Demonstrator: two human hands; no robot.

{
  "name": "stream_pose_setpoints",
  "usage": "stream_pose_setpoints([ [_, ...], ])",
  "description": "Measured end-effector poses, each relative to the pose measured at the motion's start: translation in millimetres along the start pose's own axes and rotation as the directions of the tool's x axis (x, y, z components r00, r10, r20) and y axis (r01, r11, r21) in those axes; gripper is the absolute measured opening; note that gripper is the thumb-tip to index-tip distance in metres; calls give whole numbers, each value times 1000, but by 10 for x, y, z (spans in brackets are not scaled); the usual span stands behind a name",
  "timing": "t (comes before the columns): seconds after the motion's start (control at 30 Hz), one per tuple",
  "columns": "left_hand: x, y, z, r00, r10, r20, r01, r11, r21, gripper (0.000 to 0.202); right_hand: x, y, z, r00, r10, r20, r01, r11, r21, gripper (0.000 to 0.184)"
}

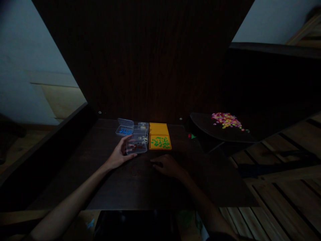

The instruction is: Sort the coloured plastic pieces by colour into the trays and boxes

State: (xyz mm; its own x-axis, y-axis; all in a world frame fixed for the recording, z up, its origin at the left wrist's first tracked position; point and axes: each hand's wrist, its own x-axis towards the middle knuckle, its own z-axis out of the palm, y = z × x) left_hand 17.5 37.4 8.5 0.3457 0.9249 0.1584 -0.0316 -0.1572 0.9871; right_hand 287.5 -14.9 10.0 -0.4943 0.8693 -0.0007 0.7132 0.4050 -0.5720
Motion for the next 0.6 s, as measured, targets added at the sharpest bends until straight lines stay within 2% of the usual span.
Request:
stream_pose_setpoints([
  [0.33,-4,-5,-10,1000,-5,7,5,1000,-4,86,-94,142,61,998,11,-62,-9,999,35,29],
  [0.43,-4,-19,-15,1000,0,6,0,1000,2,86,-83,133,53,997,0,-79,3,999,41,23],
  [0.6,-2,-26,-16,1000,-1,7,1,1000,-1,86,-21,65,2,999,-3,-40,3,1000,4,16],
])
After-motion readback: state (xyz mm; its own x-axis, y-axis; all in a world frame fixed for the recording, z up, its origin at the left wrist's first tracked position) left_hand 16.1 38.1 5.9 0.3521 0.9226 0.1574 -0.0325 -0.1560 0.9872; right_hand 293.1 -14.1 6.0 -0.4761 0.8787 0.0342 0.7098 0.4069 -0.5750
